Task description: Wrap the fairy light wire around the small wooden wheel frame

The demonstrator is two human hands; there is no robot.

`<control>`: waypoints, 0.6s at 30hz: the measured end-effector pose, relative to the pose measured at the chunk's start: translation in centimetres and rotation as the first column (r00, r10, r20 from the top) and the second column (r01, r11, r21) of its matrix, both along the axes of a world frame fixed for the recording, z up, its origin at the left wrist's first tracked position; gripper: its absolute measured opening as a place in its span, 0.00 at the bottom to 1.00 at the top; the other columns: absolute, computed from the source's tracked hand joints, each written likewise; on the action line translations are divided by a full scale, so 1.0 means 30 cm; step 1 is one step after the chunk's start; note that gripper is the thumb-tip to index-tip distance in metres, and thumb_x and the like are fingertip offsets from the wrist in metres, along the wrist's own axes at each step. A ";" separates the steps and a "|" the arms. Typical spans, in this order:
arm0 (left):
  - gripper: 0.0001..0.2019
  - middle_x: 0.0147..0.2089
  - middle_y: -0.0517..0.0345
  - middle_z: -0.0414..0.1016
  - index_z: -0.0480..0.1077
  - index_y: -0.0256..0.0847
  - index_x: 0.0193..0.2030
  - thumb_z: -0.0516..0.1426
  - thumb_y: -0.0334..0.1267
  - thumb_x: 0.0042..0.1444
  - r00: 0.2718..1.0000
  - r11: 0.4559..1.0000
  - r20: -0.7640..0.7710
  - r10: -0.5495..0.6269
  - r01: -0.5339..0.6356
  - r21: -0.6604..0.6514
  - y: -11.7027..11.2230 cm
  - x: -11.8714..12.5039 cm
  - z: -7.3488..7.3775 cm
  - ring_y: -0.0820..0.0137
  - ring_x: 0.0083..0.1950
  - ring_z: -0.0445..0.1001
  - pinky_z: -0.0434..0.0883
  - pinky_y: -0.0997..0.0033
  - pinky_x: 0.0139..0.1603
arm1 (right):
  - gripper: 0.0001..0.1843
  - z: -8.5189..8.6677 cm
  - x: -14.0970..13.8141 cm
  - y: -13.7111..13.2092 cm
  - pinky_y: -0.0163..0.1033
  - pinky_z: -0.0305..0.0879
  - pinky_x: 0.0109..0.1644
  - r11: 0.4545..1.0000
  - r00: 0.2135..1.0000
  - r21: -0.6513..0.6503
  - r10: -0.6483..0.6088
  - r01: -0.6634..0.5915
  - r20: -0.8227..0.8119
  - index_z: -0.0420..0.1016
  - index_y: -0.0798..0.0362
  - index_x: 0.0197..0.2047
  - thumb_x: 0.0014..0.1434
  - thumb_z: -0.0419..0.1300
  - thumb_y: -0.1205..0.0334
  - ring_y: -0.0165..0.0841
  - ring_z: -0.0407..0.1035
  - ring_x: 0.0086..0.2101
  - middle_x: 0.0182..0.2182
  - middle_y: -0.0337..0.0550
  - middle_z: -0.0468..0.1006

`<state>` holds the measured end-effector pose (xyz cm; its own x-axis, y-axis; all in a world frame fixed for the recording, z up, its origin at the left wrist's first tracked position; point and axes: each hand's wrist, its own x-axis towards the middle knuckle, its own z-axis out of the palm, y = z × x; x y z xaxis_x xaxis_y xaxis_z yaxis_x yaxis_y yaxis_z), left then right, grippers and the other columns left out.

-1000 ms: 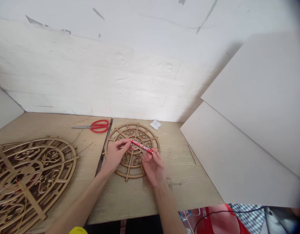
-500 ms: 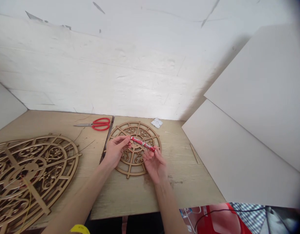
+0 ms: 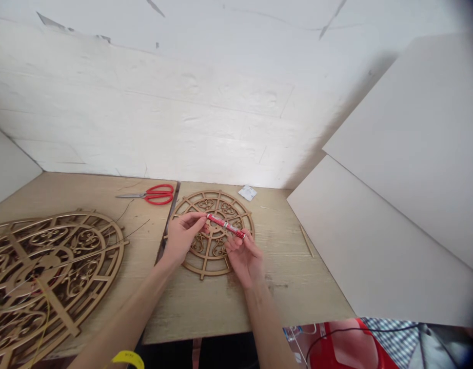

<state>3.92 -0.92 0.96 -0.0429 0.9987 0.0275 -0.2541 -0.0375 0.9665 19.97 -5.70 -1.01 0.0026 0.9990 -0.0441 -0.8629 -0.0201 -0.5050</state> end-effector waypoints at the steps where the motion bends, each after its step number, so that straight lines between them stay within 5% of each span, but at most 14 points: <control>1: 0.17 0.27 0.55 0.78 0.79 0.37 0.35 0.69 0.48 0.43 1.000 1.000 -0.006 0.000 0.000 0.002 -0.001 0.000 0.002 0.68 0.26 0.76 0.75 0.67 0.33 | 0.08 0.001 0.000 0.000 0.35 0.60 0.30 1.000 1.000 -0.001 0.002 -0.002 -0.004 0.79 0.48 0.34 0.48 0.70 0.64 0.27 0.60 0.25 0.21 0.34 0.68; 18: 0.18 0.33 0.51 0.80 0.76 0.36 0.31 0.70 0.48 0.41 0.998 1.000 0.062 -0.003 0.004 -0.017 0.006 0.002 -0.001 0.69 0.29 0.76 0.76 0.67 0.35 | 0.06 0.008 0.001 -0.001 0.36 0.60 0.28 1.000 1.000 -0.029 -0.009 0.008 -0.014 0.77 0.48 0.33 0.50 0.69 0.63 0.28 0.59 0.24 0.20 0.33 0.66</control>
